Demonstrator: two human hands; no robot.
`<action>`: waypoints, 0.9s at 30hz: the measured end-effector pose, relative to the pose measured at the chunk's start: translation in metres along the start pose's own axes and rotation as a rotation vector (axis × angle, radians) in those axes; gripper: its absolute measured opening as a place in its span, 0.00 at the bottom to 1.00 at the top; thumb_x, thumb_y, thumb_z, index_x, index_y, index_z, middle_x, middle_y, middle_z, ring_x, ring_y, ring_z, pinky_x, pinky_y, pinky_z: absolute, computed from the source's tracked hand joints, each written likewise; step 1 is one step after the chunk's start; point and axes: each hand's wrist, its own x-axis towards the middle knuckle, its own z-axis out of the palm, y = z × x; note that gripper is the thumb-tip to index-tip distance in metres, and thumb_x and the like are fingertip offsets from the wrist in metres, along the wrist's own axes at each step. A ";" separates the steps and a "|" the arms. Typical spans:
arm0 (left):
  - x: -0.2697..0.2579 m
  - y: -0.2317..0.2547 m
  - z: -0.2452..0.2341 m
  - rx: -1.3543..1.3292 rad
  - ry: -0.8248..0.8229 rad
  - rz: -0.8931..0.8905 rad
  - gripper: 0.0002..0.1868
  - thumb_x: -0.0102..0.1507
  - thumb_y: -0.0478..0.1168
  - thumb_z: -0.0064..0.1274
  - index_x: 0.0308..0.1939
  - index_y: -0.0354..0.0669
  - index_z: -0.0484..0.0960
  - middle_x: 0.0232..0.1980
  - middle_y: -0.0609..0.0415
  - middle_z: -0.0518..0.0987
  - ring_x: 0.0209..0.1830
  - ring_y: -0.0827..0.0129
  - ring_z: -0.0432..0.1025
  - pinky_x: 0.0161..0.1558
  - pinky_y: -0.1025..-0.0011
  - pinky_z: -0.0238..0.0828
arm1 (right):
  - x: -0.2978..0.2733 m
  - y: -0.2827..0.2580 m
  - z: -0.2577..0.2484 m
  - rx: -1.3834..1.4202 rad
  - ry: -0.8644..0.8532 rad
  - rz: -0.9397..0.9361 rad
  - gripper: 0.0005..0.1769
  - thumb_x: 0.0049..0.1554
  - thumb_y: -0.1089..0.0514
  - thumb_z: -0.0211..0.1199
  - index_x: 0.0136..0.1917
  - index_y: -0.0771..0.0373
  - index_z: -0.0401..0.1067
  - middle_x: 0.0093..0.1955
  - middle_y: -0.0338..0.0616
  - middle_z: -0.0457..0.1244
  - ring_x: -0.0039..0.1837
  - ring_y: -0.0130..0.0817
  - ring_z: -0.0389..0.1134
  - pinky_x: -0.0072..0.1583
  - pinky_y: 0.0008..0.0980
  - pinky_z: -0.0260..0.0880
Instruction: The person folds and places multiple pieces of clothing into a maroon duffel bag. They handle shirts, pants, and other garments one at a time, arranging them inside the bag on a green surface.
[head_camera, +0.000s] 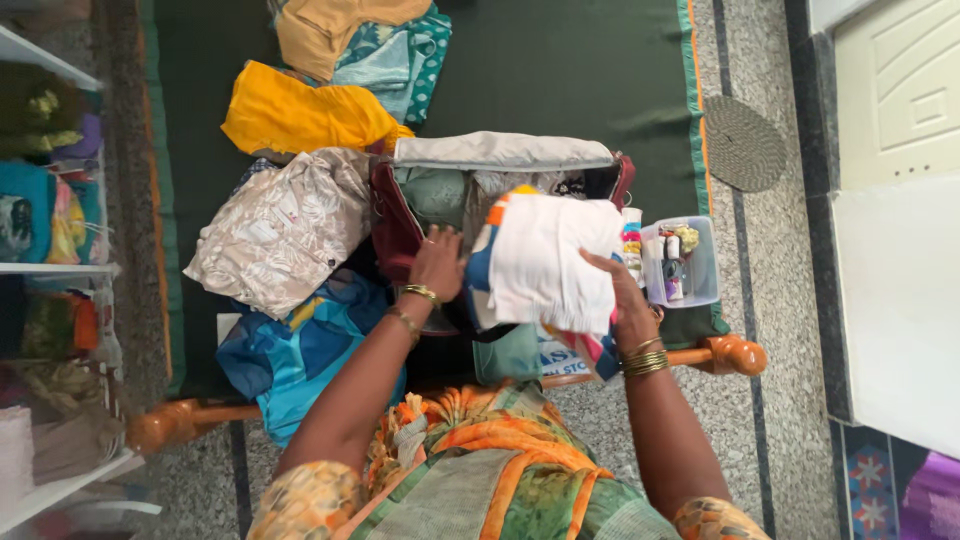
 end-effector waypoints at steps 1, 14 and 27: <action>0.007 -0.001 0.009 0.101 0.030 0.078 0.34 0.60 0.50 0.49 0.68 0.40 0.68 0.71 0.42 0.67 0.72 0.42 0.59 0.68 0.49 0.46 | 0.014 -0.008 -0.010 -0.021 -0.002 0.035 0.22 0.55 0.56 0.67 0.60 0.70 0.72 0.53 0.51 0.71 0.50 0.41 0.75 0.53 0.41 0.78; -0.049 -0.021 -0.046 0.231 -0.339 -0.056 0.24 0.61 0.48 0.49 0.58 0.42 0.81 0.60 0.47 0.78 0.67 0.56 0.67 0.74 0.39 0.43 | 0.161 0.034 0.072 -0.306 -0.085 0.234 0.28 0.53 0.57 0.70 0.63 0.75 0.72 0.58 0.50 0.70 0.56 0.38 0.72 0.59 0.35 0.73; -0.050 -0.009 -0.061 0.005 -0.326 -0.142 0.28 0.60 0.45 0.56 0.62 0.39 0.73 0.64 0.47 0.73 0.70 0.54 0.61 0.65 0.46 0.54 | 0.268 0.084 0.032 -0.827 -0.096 0.010 0.30 0.51 0.52 0.74 0.63 0.67 0.71 0.53 0.38 0.67 0.52 0.31 0.64 0.55 0.33 0.64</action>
